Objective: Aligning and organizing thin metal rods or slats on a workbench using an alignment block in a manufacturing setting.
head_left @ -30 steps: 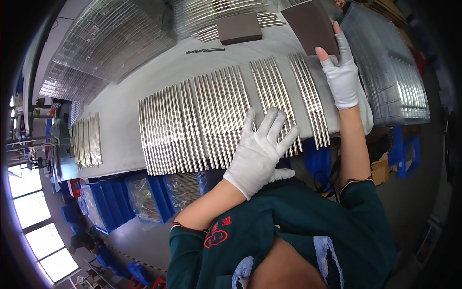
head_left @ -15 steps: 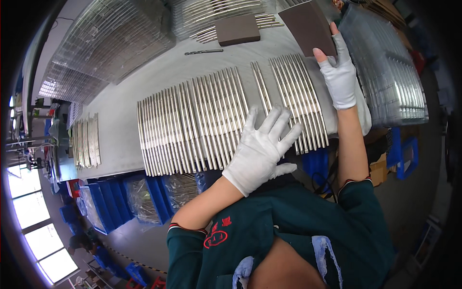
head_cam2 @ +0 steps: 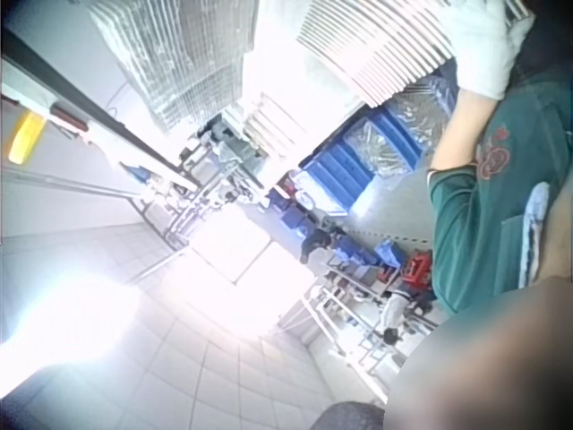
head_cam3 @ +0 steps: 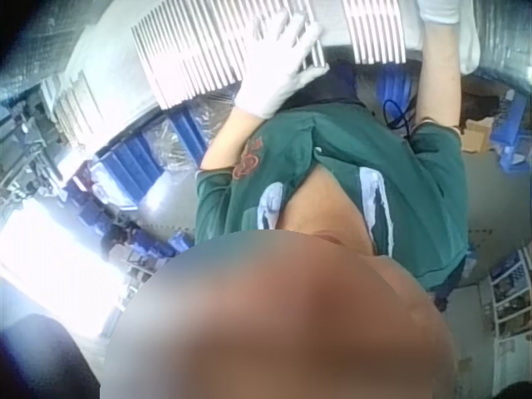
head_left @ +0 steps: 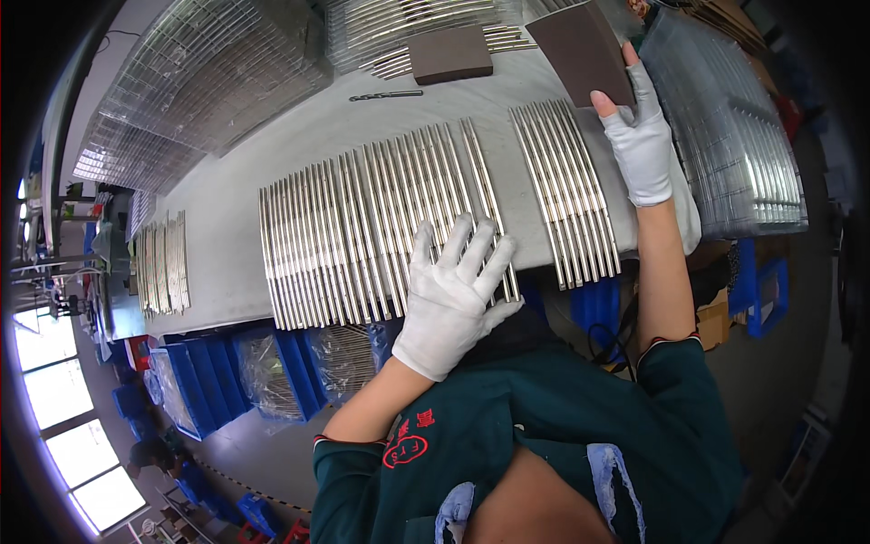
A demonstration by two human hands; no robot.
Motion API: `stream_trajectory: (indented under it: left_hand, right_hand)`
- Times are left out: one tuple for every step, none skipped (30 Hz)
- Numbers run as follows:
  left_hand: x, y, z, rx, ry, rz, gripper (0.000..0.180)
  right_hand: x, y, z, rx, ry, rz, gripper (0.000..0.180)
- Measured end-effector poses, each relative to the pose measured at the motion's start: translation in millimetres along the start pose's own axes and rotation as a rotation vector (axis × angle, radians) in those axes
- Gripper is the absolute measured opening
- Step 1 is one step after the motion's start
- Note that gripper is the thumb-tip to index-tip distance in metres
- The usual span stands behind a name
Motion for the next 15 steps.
stream_trajectory:
  left_hand:
    - [1,0,-1,-0.006,0.014,-0.002,0.078]
    - [1,0,-1,-0.006,0.014,-0.003,0.078]
    - [0,0,-1,-0.009,0.005,-0.023,0.078]
    - [-1,0,-2,-0.012,-0.004,-0.042,0.078]
    - [-1,-1,-1,-0.012,-0.003,-0.042,0.078]
    - [-2,-2,1,-0.033,-0.026,-0.039,0.078]
    - [-4,-2,3,-0.053,-0.049,-0.036,0.077]
    - [-4,-3,5,-0.054,-0.049,-0.036,0.077]
    - [-3,-4,7,-0.043,-0.038,-0.032,0.076]
    - [-3,-6,9,-0.033,-0.028,-0.029,0.074]
    - [-4,-7,10,-0.033,-0.029,-0.03,0.074]
    - [-5,-7,11,-0.038,-0.03,-0.019,0.072]
    - [-5,-8,12,-0.042,-0.03,-0.009,0.069]
    - [-5,-10,11,-0.043,-0.027,-0.008,0.069]
    - [-5,-11,11,-0.053,-0.036,0.013,0.066]
  right_hand:
    - [0,0,0,-0.003,-0.001,-0.027,0.065]
    - [0,1,0,-0.003,-0.001,-0.029,0.065]
    - [0,0,0,0.001,0.005,-0.029,0.065]
    - [1,0,0,0.005,0.011,-0.03,0.065]
    - [0,1,0,0.005,0.011,-0.029,0.065]
    - [0,1,0,0.019,0.006,-0.034,0.065]
    - [0,1,0,0.033,0.001,-0.039,0.065]
    - [0,1,1,0.033,0.002,-0.039,0.065]
    - [0,0,2,0.02,0.023,-0.054,0.065]
    - [2,-1,2,0.007,0.045,-0.069,0.066]
    - [5,0,3,0.007,0.045,-0.07,0.066]
    - [11,-2,3,0.057,0.03,-0.081,0.065]
    - [15,-4,3,0.108,0.016,-0.093,0.064]
    - [15,-6,3,0.111,0.016,-0.09,0.064]
    - [17,-6,3,0.112,0.074,-0.124,0.064]
Point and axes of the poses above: each hand's wrist, its own z-axis towards the middle knuckle, its own y-axis out of the back of the hand, x = y × z, the point moved 3 cm from there along z, towards the middle knuckle, and after that the axes turned 7 degrees about -z, right-handed, at the moved point
